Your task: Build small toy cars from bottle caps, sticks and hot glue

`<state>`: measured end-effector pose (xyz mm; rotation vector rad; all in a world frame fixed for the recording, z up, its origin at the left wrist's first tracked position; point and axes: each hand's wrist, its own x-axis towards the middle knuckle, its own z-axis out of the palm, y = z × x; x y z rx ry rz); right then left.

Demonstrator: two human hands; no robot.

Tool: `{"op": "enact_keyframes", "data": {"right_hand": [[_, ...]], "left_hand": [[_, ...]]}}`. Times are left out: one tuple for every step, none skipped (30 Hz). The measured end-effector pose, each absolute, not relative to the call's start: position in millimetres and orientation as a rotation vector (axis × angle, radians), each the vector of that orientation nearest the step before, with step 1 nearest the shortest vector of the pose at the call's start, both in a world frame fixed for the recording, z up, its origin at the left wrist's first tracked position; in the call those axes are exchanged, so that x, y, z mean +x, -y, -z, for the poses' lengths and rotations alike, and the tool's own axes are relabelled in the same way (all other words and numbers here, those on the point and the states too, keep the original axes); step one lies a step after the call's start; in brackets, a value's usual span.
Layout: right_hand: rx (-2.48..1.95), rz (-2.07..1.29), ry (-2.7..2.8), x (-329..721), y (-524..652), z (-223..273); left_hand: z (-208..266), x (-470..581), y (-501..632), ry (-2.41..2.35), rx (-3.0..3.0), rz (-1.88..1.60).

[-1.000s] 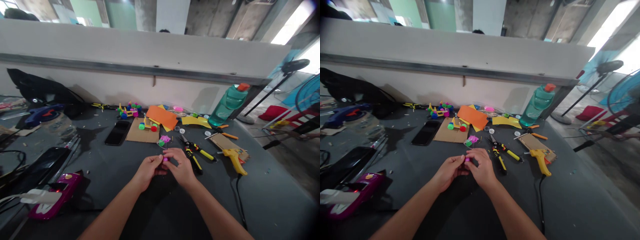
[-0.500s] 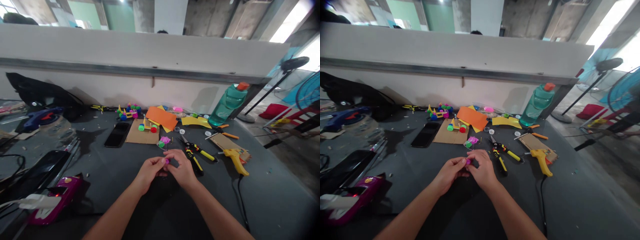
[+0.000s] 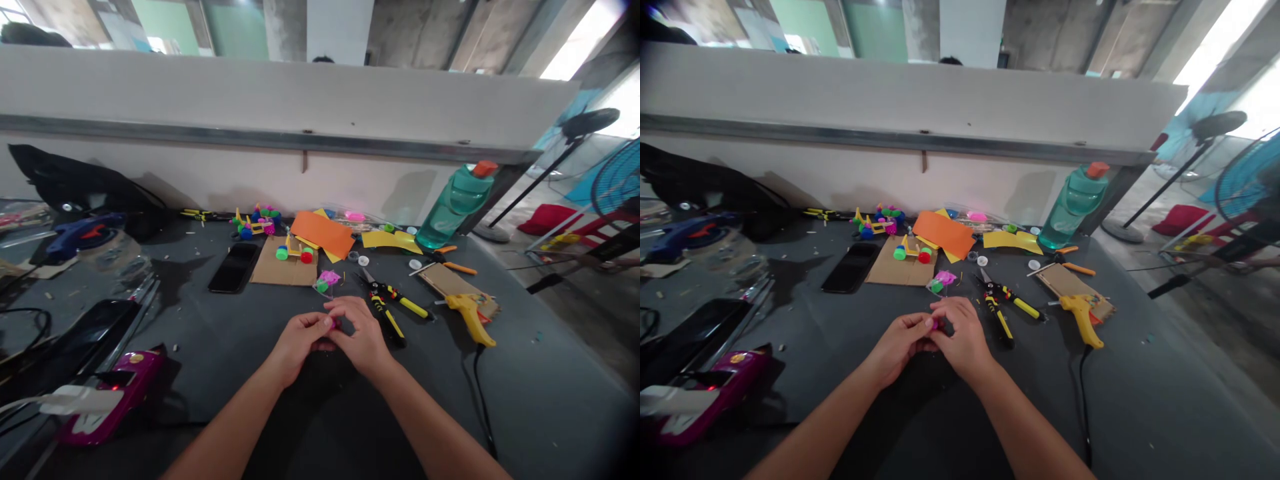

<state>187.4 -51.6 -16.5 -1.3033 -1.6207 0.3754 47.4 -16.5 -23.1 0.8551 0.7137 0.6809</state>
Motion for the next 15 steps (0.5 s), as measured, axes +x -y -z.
{"op": "enact_keyframes", "data": {"right_hand": [[-1.307, -0.375, 1.631, 188, 51, 17], [-1.31, -0.375, 1.637, 189, 51, 18], [-1.311, -0.371, 1.637, 190, 50, 18], [-1.313, -0.366, 1.63, 191, 49, 19], [-1.318, -0.358, 1.619, 191, 49, 20], [-1.324, -0.343, 1.618, 190, 49, 20], [-1.331, -0.32, 1.64, 188, 50, 20], [-1.335, -0.292, 1.694, 183, 53, 20], [-1.329, -0.263, 1.779, 176, 57, 19], [-1.319, -0.24, 1.89, 168, 61, 18], [-1.298, -0.228, 2.013, 159, 67, 17], [-1.272, -0.231, 2.123, 151, 72, 15], [-1.274, -0.256, 2.211, 144, 77, 14], [-1.276, -0.271, 2.274, 139, 80, 14], [-1.287, -0.272, 2.311, 136, 81, 13]], "left_hand": [[23, 48, 17, -0.711, 0.85, -0.679], [23, 48, 17, -0.711, 0.847, -0.679], [23, 48, 17, -0.712, 0.84, -0.681], [23, 48, 17, -0.71, 0.822, -0.692], [23, 49, 17, -0.703, 0.789, -0.709], [23, 48, 16, -0.691, 0.738, -0.726], [23, 48, 14, -0.678, 0.671, -0.743], [22, 47, 13, -0.66, 0.595, -0.754], [22, 47, 11, -0.64, 0.52, -0.758], [21, 46, 9, -0.617, 0.455, -0.768], [21, 45, 8, -0.588, 0.401, -0.785], [20, 45, 8, -0.554, 0.355, -0.816], [20, 46, 8, -0.521, 0.317, -0.855], [20, 47, 10, -0.493, 0.286, -0.887], [19, 48, 11, -0.477, 0.259, -0.903]]}}
